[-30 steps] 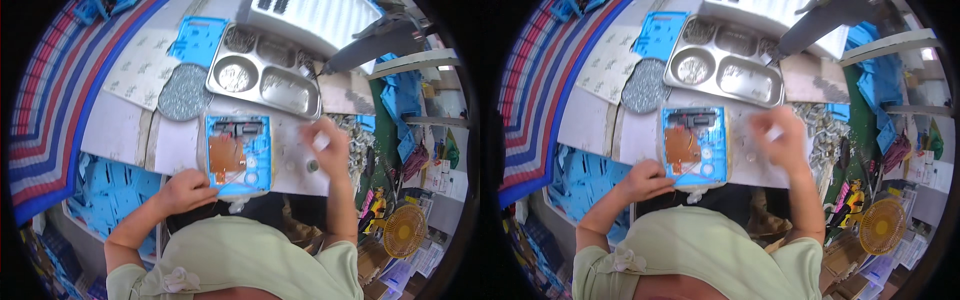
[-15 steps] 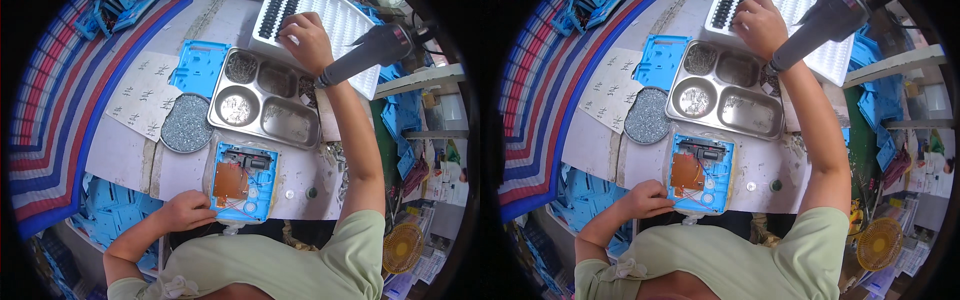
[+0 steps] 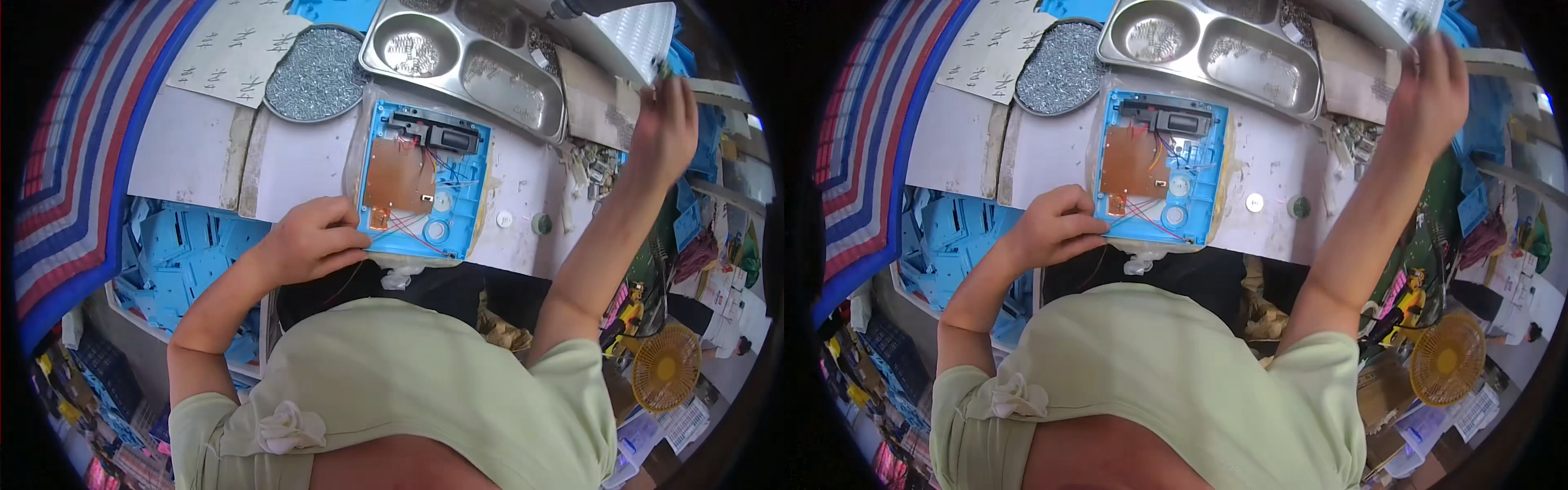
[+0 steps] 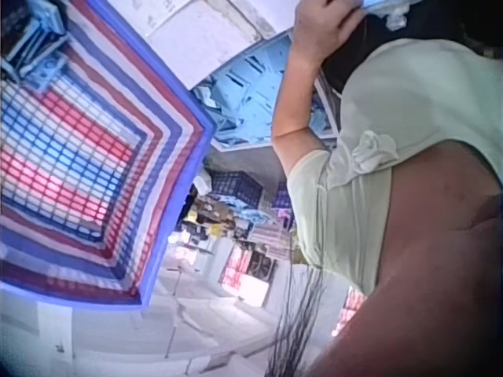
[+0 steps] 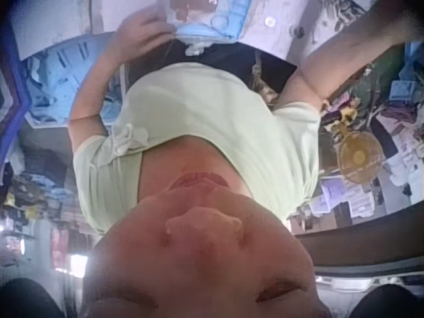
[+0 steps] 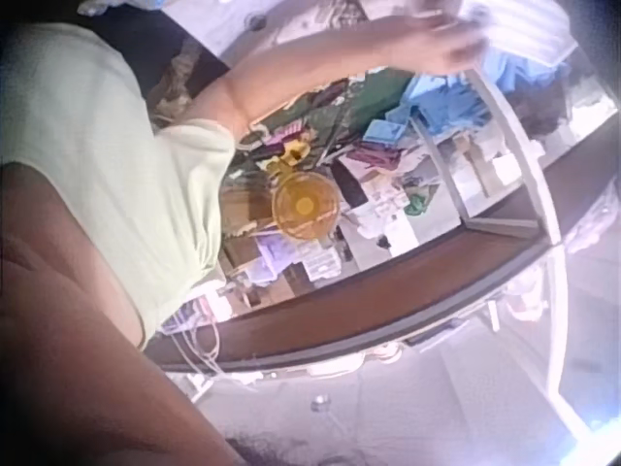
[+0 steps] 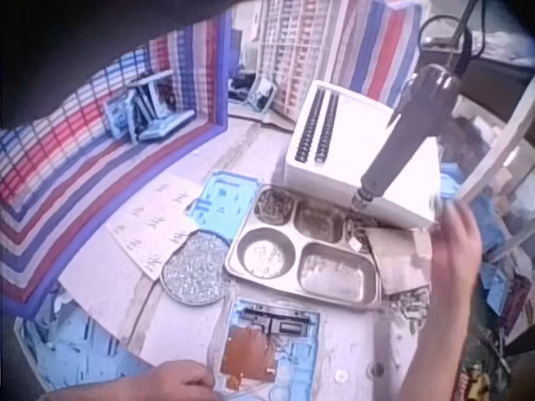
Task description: Assembling and soldering components of a blue plastic electronic device at a factory workbench.
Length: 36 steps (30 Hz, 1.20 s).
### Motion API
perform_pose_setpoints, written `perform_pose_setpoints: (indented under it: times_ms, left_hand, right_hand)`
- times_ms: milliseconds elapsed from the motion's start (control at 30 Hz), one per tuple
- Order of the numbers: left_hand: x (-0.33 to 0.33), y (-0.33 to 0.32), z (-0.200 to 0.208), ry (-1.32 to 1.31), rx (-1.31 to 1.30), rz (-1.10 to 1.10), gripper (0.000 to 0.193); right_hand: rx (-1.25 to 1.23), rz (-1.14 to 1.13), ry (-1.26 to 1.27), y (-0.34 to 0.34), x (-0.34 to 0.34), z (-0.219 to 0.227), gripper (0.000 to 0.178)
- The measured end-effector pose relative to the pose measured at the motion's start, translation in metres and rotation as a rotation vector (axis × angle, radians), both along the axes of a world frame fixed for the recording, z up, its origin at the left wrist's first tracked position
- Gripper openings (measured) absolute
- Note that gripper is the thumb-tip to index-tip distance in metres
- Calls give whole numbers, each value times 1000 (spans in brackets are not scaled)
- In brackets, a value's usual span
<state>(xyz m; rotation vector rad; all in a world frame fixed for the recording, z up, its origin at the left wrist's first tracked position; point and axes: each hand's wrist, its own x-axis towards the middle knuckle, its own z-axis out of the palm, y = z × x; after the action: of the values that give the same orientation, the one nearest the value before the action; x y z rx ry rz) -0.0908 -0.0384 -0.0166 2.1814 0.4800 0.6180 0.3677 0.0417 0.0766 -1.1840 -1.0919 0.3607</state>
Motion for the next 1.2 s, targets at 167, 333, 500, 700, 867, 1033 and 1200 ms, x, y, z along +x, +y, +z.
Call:
perform_pose_setpoints:
  times_ms: [167,333,500,700,867,1033,1200]
  left_hand:
    - [-2,-2,-4,18,11,3,28]
    - [-2,-2,-3,23,19,17,29]
    - [-3,-5,-2,33,2,37,29]
    - [0,-1,0,68,39,3,30]
    - [-1,-6,12,149,47,30,31]
    - [17,28,68,301,-193,-165,25]
    - [94,108,85,127,126,-112,20]
  right_hand:
    - [-347,658,-550,-122,-123,-36,20]
    - [-267,802,-869,-117,-147,-53,24]
    - [-201,769,-932,-123,-150,-58,27]
    - [-180,583,-892,-142,-151,-63,27]
    - [-528,11,-652,-166,-76,-54,25]
    - [-989,-163,-1016,-197,-12,-60,18]
    - [-726,-217,-838,-190,-15,-64,17]
